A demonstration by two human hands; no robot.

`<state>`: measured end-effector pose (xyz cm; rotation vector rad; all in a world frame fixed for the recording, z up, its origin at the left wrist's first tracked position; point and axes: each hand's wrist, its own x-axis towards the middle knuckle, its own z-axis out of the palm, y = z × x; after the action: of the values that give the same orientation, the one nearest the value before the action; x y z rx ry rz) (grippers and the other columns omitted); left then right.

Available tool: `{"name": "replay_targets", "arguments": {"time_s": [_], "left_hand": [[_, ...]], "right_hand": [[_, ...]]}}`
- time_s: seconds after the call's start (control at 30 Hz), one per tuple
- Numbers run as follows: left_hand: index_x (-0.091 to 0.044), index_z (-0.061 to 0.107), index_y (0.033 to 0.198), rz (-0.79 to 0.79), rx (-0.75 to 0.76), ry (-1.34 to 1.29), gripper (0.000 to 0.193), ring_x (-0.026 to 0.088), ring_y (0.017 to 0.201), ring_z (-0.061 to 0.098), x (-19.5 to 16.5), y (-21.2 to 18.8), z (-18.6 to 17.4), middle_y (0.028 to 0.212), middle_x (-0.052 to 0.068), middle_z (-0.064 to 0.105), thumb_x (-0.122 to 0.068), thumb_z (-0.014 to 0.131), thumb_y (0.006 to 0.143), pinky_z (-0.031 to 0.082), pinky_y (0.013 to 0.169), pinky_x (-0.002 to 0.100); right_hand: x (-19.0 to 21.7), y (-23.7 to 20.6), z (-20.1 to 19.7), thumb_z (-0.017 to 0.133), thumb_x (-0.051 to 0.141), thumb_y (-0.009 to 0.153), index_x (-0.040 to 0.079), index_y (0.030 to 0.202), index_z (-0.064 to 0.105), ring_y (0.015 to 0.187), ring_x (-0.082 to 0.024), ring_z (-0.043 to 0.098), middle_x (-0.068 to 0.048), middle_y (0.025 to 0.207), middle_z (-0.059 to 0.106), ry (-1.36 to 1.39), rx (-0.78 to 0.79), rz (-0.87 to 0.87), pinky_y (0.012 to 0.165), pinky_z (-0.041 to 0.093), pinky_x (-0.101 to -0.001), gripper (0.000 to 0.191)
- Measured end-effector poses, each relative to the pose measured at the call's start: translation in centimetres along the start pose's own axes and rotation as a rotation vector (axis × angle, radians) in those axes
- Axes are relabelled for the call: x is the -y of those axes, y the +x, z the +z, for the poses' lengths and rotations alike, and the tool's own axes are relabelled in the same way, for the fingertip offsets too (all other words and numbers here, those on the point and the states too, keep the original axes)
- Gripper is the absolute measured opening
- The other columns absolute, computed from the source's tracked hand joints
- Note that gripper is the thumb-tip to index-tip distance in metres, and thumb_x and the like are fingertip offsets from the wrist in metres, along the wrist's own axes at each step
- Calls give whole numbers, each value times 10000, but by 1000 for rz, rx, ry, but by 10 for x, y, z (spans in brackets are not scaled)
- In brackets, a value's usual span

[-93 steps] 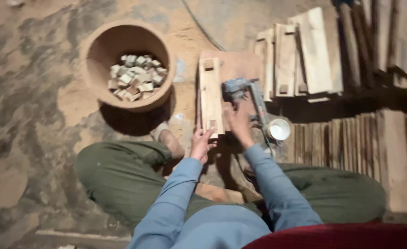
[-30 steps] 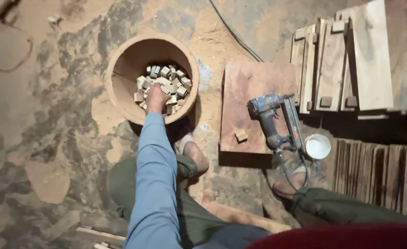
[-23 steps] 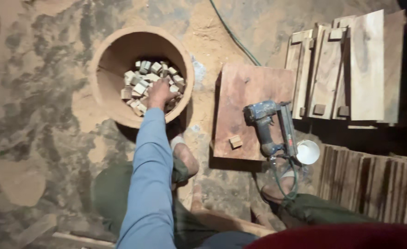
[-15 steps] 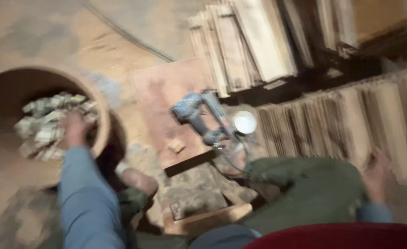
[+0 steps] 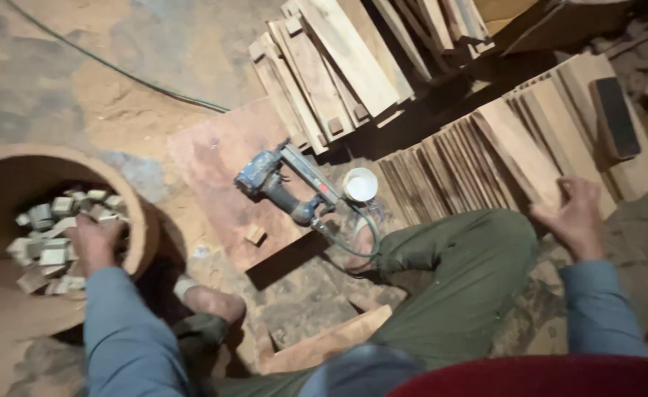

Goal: The person sits on the floor and assembles small wooden frames by attaching square blocks to wooden slats. They apply glue to the blocks, position them on the slats, and use a nail gun to secure them. The person repeats this process for multiple frames.

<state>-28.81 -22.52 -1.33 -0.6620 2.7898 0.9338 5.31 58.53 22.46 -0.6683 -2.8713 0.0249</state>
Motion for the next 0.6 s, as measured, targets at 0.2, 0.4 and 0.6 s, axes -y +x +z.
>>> {"name": "replay_targets", "arguments": {"time_s": [0.2,0.4,0.6], "left_hand": [[-7,563,1067,18,-162,-517,592,218,771,586,-2,5,-37,927,154,647,-212,949,668,517,646,370],[-127,469,952,-28,-172,-1028,395,137,667,530,-18,-25,-59,791,4,551,-114,805,744,426,550,302],[-45,562,1114,-62,-87,-1351,328,173,891,596,-30,-123,-42,1012,62,640,-151,734,856,509,782,316]], "right_hand": [[32,26,-26,852,166,792,-41,1423,473,1295,-344,607,-248,1369,582,322,157,-245,1094,529,-440,766],[210,22,4,875,264,663,112,1412,477,1250,-255,582,-142,1396,561,788,535,-228,880,575,-410,862],[432,-136,150,926,299,699,71,1324,553,1070,-187,648,-105,1196,660,1203,591,-134,887,560,-313,763]]}}
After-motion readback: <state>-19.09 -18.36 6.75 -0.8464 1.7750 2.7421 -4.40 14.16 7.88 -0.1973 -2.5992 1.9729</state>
